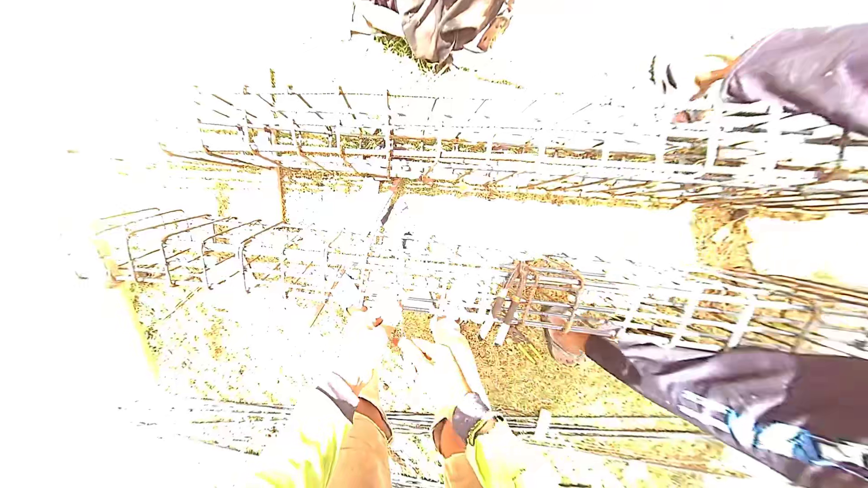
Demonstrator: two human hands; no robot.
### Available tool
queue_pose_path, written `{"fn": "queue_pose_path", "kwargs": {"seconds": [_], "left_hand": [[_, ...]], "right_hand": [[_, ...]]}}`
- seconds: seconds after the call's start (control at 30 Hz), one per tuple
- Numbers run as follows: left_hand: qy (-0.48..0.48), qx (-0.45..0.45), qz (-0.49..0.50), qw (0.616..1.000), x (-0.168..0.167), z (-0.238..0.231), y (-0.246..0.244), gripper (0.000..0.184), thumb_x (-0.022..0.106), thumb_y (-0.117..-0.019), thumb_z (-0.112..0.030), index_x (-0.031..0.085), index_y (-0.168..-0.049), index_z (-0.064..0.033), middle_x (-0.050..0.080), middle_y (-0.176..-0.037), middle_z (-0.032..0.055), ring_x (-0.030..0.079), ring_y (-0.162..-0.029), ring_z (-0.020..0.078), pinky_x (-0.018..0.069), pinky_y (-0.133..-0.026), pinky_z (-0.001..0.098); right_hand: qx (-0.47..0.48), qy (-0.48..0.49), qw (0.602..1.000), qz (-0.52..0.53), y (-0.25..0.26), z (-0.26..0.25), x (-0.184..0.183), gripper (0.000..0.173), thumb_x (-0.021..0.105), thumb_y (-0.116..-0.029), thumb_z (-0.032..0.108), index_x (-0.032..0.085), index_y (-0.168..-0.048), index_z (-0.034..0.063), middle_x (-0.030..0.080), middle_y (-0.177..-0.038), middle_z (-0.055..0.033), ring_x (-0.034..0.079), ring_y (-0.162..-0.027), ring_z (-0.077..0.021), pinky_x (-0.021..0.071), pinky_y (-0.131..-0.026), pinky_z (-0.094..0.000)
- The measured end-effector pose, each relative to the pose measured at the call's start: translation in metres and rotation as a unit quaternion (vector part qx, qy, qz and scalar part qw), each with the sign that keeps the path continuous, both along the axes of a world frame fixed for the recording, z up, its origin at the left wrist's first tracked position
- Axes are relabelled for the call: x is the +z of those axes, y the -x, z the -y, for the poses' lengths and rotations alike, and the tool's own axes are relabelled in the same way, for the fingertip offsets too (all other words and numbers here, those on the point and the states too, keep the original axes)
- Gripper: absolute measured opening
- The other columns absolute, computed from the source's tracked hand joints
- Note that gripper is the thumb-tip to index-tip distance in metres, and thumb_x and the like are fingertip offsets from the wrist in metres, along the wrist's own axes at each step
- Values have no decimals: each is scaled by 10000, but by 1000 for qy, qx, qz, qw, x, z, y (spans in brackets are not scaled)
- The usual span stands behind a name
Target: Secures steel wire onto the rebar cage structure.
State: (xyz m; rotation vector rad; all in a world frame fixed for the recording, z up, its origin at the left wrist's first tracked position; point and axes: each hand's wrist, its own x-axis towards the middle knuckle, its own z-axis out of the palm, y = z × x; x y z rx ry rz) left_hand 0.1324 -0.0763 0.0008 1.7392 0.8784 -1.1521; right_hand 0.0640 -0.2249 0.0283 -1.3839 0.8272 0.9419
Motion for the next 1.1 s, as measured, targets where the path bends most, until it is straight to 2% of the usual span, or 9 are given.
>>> {"fn": "queue_pose_path", "kwargs": {"seconds": [0.13,0.27,0.43,0.53,0.7,0.83,0.93,1.0,1.1], "left_hand": [[71,271,-50,959,-9,10,2,95,546,-1036,-57,581,-1119,-28,613,-811,84,581,-643,153,498,-560,287],[161,444,-83,878,-16,17,11,242,424,-1092,-225,573,-983,-69,549,-647,62,539,-491,157,496,-451,316],[36,218,-110,969,-32,6,7,375,686,-991,-207,537,-1312,-81,664,-974,114,631,-776,202,517,-631,347],[0,84,-91,992,-47,9,1,395,789,-918,-276,625,-1186,-36,680,-905,122,652,-732,198,538,-600,328],[-35,-178,-10,983,-77,9,-5,335,615,-1027,-317,655,-1297,-123,714,-1170,114,691,-1071,261,557,-946,504],[-90,-300,14,950,-82,19,-30,483,548,-1044,-323,487,-1500,-178,714,-1164,154,691,-1069,340,544,-930,582],[-87,-328,-35,940,-86,25,-44,442,548,-1040,-377,552,-1454,-225,692,-1220,193,666,-1117,388,517,-930,629],[-82,-328,-79,938,-87,30,-52,419,539,-1046,-356,579,-1442,-226,671,-1271,190,648,-1167,374,505,-973,606],[-76,-300,-105,945,-86,34,-59,400,501,-1065,-361,617,-1406,-185,664,-1299,178,647,-1188,342,507,-1008,569]], "right_hand": [[-265,-117,950,-113,-8,-12,-3,221,584,-1052,185,720,-1143,36,616,-743,4,523,-580,-57,469,-536,-219],[-262,-94,957,-77,0,-27,-16,236,595,-1051,222,757,-1112,62,663,-800,-15,570,-656,-85,500,-620,-249],[-130,8,991,-45,8,-14,-29,296,593,-1047,299,755,-1182,92,697,-822,-10,600,-649,-81,528,-630,-277],[-106,91,990,-17,10,-12,-39,299,599,-1037,270,744,-1219,83,753,-978,-59,690,-786,-103,588,-760,-305],[-119,133,970,-162,7,-5,-69,342,562,-1068,291,702,-1281,64,732,-1092,-150,705,-937,-227,569,-882,-417],[-167,77,970,-162,1,-3,-107,345,560,-1074,260,666,-1268,-5,652,-835,-92,587,-665,-135,522,-647,-305],[-291,-40,935,-199,-10,-10,-130,262,530,-1082,202,648,-1247,37,531,-721,-12,493,-549,-91,467,-526,-246],[-345,-79,909,-220,-16,-13,-133,208,509,-1078,169,643,-1192,58,497,-723,8,460,-534,-82,438,-504,-230],[-251,-31,944,-211,-24,-11,-129,251,538,-1081,231,670,-1185,44,529,-743,-14,492,-563,-83,454,-539,-231]]}}
